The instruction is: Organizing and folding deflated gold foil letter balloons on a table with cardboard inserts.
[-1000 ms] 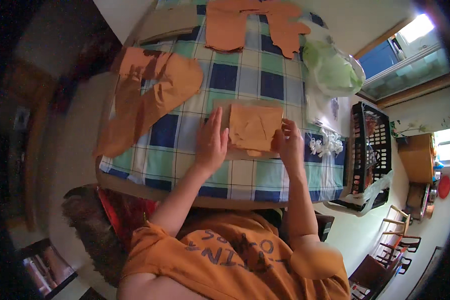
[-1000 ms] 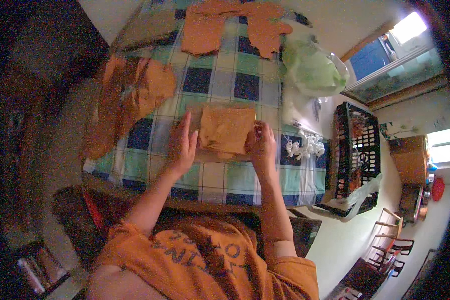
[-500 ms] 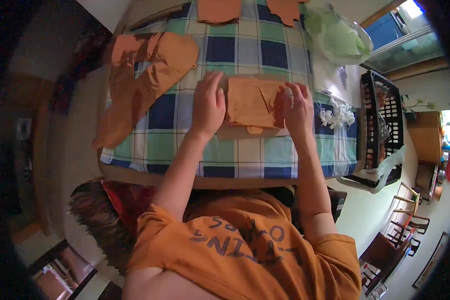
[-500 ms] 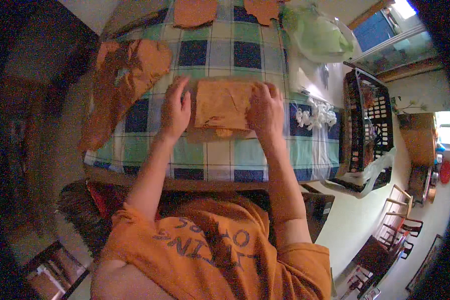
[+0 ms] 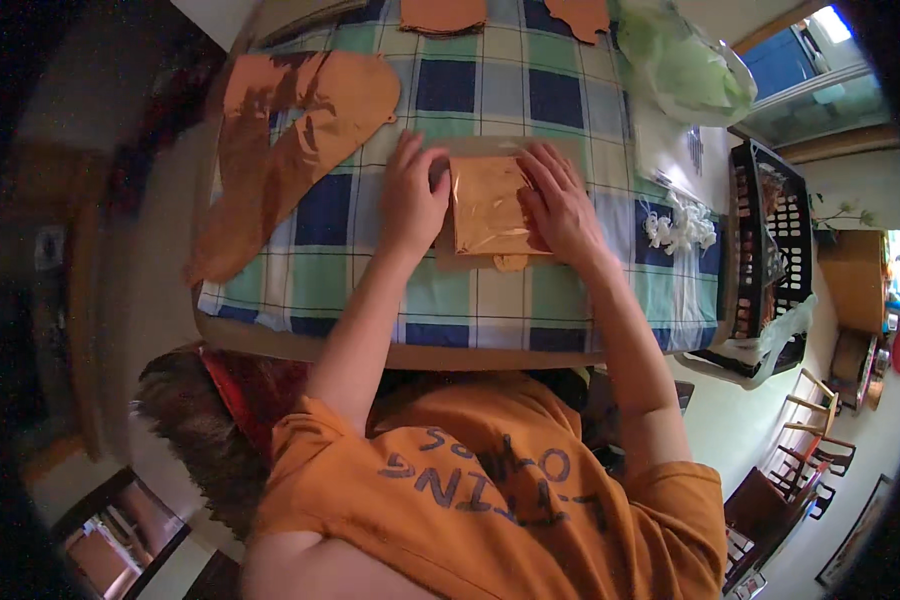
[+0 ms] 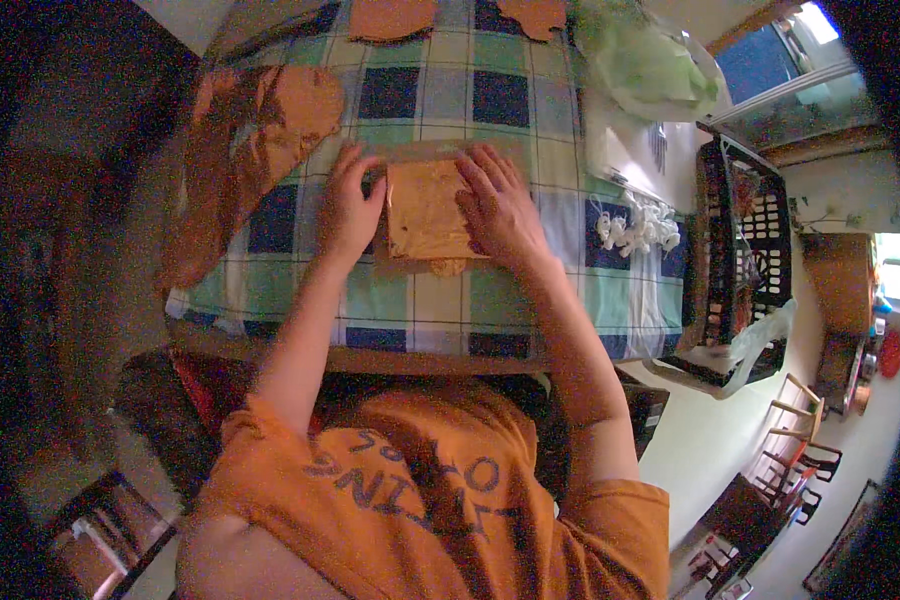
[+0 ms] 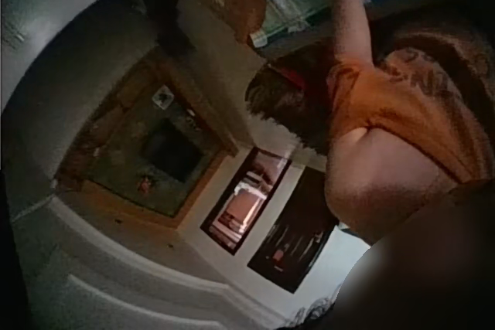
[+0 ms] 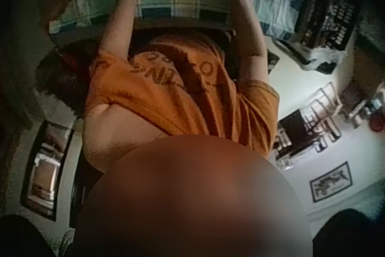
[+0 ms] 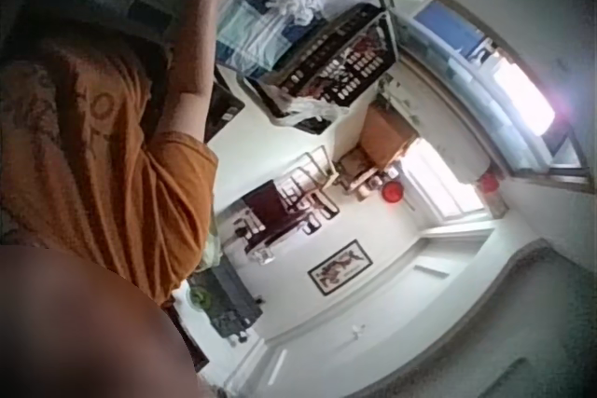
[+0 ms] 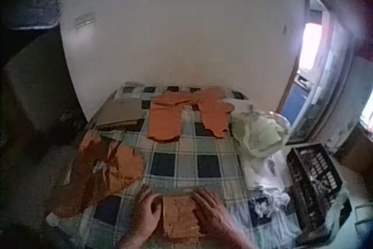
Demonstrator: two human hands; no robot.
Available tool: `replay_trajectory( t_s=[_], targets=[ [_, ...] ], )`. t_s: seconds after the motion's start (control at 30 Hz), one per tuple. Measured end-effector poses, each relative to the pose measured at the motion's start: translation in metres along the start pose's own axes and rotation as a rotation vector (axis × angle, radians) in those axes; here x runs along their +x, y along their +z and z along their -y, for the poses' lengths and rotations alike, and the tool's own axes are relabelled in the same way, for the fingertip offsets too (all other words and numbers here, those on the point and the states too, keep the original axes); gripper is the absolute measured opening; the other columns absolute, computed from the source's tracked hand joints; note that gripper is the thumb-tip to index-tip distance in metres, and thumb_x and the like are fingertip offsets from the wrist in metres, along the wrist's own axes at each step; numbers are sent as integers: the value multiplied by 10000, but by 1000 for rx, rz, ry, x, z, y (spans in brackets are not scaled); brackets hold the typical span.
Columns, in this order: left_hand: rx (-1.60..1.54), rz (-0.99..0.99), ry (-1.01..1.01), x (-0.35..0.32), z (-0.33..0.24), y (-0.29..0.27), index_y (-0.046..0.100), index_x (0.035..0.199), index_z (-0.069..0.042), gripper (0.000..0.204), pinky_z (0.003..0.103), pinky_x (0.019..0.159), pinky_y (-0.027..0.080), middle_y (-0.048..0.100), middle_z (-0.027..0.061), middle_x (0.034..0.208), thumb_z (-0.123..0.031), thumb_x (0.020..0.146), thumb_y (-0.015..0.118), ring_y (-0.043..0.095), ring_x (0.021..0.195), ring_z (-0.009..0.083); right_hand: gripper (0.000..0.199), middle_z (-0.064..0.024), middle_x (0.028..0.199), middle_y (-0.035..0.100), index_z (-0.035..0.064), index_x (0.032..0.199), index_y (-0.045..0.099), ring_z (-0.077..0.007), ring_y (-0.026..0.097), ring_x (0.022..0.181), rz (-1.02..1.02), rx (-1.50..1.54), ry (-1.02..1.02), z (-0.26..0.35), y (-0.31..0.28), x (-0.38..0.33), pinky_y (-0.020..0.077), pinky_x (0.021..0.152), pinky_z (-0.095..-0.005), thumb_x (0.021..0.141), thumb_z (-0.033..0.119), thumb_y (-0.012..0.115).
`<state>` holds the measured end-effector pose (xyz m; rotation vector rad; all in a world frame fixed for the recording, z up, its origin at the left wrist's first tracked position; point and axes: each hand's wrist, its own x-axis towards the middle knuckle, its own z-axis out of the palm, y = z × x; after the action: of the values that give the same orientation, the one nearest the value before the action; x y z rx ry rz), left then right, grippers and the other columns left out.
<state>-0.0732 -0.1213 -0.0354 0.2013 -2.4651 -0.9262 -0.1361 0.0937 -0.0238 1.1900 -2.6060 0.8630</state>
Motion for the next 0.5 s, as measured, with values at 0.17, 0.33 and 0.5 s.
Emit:
replay_trajectory(
  t_s=[0.17,0.33,0.5],
  targets=[
    [-3,-52,46,13,14,10,599,936,-55,191,432,1046,346,520,177,1257,-55,758,668,404,1265,359,405,-139,1387,442,78,1292,503,-312,360,1327,1,-122,28,6,-2,2,276,1081,-467,907,197,541],
    [16,-104,39,20,-5,1,589,1016,-16,217,438,1045,340,533,189,1233,-10,799,594,411,1259,356,402,-107,1405,433,124,1304,508,-292,338,1346,23,-202,90,10,-7,0,237,1095,-484,915,227,524],
    [261,156,300,-5,-45,18,509,1235,26,428,470,1100,249,472,184,1336,-204,877,557,375,1305,330,425,-110,1418,418,125,1316,497,-287,327,1354,41,-207,84,6,-5,-2,226,1100,-483,905,227,537]
  ],
)
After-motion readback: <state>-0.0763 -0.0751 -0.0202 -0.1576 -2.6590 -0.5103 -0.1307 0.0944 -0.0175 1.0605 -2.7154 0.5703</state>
